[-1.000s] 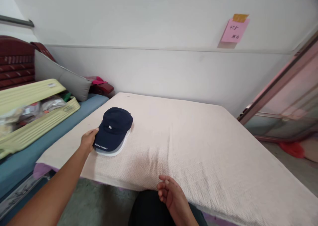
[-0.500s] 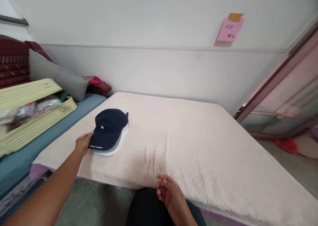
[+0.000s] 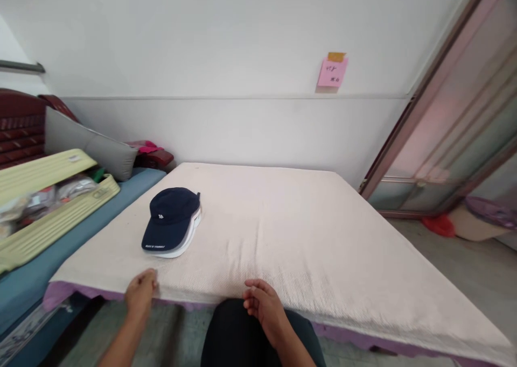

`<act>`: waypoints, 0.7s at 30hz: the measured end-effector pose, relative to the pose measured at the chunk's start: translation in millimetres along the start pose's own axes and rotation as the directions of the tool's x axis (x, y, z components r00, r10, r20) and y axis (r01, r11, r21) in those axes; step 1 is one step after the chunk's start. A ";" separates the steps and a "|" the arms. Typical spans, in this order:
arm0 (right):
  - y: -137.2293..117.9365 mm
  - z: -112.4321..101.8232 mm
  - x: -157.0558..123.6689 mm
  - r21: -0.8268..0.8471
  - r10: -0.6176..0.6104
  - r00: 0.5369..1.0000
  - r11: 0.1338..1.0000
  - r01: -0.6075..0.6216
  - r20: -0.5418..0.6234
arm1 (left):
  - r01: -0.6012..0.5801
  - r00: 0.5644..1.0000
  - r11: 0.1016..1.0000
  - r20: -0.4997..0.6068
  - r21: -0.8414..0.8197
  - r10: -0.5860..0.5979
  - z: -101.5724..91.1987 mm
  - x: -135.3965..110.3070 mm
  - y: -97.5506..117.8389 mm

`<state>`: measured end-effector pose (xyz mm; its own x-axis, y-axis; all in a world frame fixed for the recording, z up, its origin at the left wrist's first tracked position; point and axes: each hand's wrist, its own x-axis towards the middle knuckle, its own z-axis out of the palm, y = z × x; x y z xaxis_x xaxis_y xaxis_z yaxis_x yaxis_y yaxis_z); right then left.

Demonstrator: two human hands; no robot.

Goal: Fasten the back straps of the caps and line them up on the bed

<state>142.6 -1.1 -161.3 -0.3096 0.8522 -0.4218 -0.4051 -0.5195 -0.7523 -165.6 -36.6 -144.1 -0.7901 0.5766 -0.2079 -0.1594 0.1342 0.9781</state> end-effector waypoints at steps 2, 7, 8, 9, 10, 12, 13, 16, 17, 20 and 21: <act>0.2 -3.1 -1.0 -0.075 -0.017 1.000 0.997 0.016 -0.011 | -0.008 1.000 1.000 0.025 0.025 0.007 2.8 -39.9 -20.6; -6.3 -13.9 -9.2 -0.144 -0.059 0.998 0.988 0.057 -0.009 | -0.011 0.978 0.997 0.209 0.070 -0.004 31.0 -132.1 -36.1; -8.2 -17.3 -11.7 -0.148 -0.065 0.998 0.987 0.063 -0.008 | -0.024 0.966 0.997 0.257 0.066 0.007 39.0 -147.3 -31.5; -9.9 -21.2 -14.6 -0.152 -0.071 0.997 0.986 0.069 -0.008 | -0.036 0.950 0.997 0.312 0.061 0.015 47.1 -161.0 -25.4; -11.2 -25.6 -18.0 -0.155 -0.076 0.997 0.985 0.074 -0.008 | -0.049 0.928 0.997 0.372 0.056 0.025 55.1 -173.5 -18.8; -11.8 -36.1 -26.8 -0.155 -0.084 0.996 0.985 0.080 -0.020 | -0.063 0.878 0.997 0.477 0.044 0.035 69.4 -195.0 -7.3; -10.9 -41.9 -32.3 -0.153 -0.084 0.996 0.985 0.079 -0.031 | -0.061 0.856 0.997 0.515 0.042 0.031 75.0 -204.1 -3.8; -4.0 -59.6 -51.9 -0.144 -0.068 0.995 0.988 0.056 -0.079 | -0.009 0.802 0.999 0.597 0.045 -0.020 83.4 -226.4 -4.9; -1.1 -65.0 -58.8 -0.139 -0.062 0.993 0.989 0.048 -0.096 | 0.022 0.788 0.998 0.613 0.052 -0.049 83.3 -232.1 -8.4; 5.0 -76.8 -76.4 -0.112 -0.058 0.989 0.993 0.043 -0.134 | 0.123 0.772 0.990 0.620 0.073 -0.142 77.1 -242.4 -21.3; 5.3 -79.1 -80.3 -0.101 -0.061 0.988 0.994 0.047 -0.139 | 0.154 0.775 0.985 0.610 0.077 -0.169 74.5 -242.9 -24.8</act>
<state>233.4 -67.4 -171.5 -0.1614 0.8825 -0.4418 -0.3306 -0.4701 -0.8184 74.4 -119.9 -118.9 -0.2243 0.9152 -0.3348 -0.2327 0.2833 0.9304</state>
